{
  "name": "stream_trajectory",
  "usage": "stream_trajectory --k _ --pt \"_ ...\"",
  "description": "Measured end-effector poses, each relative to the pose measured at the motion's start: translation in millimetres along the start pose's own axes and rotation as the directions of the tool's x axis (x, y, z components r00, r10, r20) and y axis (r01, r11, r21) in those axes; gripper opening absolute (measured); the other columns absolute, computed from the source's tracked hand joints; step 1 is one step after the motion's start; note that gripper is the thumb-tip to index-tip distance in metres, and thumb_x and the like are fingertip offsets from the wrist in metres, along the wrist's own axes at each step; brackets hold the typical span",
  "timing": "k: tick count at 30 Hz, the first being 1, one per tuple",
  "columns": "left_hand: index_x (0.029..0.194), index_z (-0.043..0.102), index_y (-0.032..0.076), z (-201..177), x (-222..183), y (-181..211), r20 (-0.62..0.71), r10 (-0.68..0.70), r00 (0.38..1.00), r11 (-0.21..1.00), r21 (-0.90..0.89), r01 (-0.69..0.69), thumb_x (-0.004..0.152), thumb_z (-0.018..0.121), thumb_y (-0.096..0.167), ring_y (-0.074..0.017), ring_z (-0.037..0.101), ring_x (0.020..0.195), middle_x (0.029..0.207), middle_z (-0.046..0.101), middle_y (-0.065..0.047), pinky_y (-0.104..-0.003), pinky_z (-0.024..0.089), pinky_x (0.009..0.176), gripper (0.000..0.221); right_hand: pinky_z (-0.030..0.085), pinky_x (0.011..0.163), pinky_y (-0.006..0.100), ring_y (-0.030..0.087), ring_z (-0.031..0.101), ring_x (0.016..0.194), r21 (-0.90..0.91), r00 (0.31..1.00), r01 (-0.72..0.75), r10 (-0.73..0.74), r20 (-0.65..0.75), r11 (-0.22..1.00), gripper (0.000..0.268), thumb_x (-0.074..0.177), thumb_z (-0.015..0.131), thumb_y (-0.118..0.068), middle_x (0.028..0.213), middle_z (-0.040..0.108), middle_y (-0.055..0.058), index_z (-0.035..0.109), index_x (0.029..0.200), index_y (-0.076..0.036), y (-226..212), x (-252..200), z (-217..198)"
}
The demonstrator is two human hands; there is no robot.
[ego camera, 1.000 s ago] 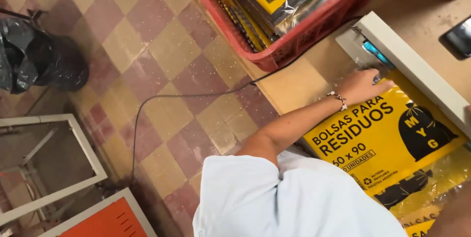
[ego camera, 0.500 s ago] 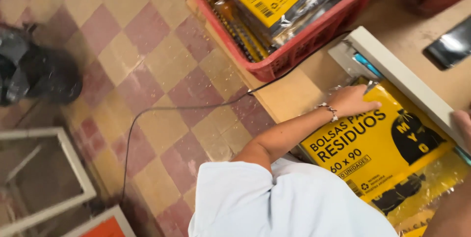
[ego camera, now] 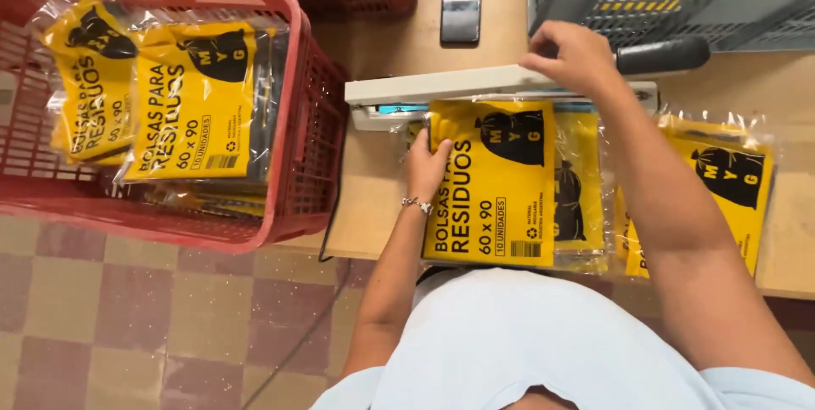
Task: Sealing the packaging of plastic trash bags using a manual heat sealer and sorting them into bins.
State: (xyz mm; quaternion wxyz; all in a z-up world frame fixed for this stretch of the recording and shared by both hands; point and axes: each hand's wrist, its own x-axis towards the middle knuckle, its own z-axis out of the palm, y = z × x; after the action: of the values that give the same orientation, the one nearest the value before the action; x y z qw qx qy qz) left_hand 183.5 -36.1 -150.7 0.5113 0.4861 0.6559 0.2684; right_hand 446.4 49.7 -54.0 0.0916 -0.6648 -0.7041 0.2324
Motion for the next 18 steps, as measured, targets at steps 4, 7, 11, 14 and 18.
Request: stream_trajectory --k 4,7,11,14,18 --pt "0.1 0.061 0.015 1 -15 -12 -0.039 0.145 0.989 0.989 -0.026 -0.146 0.094 0.064 0.024 -0.008 0.05 0.056 0.071 0.06 0.004 -0.023 0.04 0.051 0.011 0.044 0.072 0.039 0.023 0.058 0.088 0.026 0.93 0.316 -0.304 -0.208 0.948 0.017 0.099 0.065 -0.026 0.098 0.066 0.006 0.067 0.101 -0.009 -9 -11 -16" --pt "0.108 0.062 0.011 -3 -32 -16 0.014 0.188 0.982 0.97 -0.158 -0.183 0.097 0.062 0.015 -0.0066 0.046 0.056 0.074 0.057 0.002 -0.019 0.039 0.05 0.011 0.049 0.08 0.035 0.022 0.06 0.094 0.047 0.889 0.441 -0.428 -0.164 0.896 0.01 0.101 0.064 -0.014 0.098 0.068 0.009 0.067 0.097 -0.005 -42 -30 -24" --pt "0.101 0.064 0.012 -5 -39 -32 -0.098 0.346 0.933 0.871 -0.335 -0.358 0.093 0.069 0.011 -0.0088 0.052 0.073 0.077 0.061 0.0 -0.029 0.046 0.066 0.009 0.052 0.09 0.043 0.027 0.064 0.104 0.041 0.874 0.486 -0.485 -0.013 0.873 0.032 0.098 0.061 -0.037 0.106 0.069 0.009 0.064 0.115 -0.01 -56 -43 -7" --pt "0.098 0.067 0.011 -14 -48 -30 -0.181 0.407 0.895 0.798 -0.407 -0.445 0.092 0.072 0.009 -0.0081 0.059 0.081 0.078 0.067 -0.001 -0.032 0.055 0.075 0.008 0.054 0.086 0.041 0.028 0.07 0.089 0.049 0.876 0.483 -0.482 -0.021 0.874 0.03 0.096 0.064 -0.044 0.084 0.07 0.004 0.066 0.106 -0.016 -56 -48 11" --pt "0.098 0.067 0.011 -24 -57 -25 -0.218 0.426 0.878 0.757 -0.445 -0.478 0.091 0.073 0.008 -0.0063 0.056 0.078 0.076 0.064 0.001 -0.029 0.053 0.074 0.01 0.054 0.071 0.031 0.022 0.07 0.071 -0.009 0.878 0.474 -0.474 -0.066 0.88 0.022 0.097 0.069 -0.037 0.063 0.065 -0.003 0.066 0.088 -0.017 -53 -52 27"
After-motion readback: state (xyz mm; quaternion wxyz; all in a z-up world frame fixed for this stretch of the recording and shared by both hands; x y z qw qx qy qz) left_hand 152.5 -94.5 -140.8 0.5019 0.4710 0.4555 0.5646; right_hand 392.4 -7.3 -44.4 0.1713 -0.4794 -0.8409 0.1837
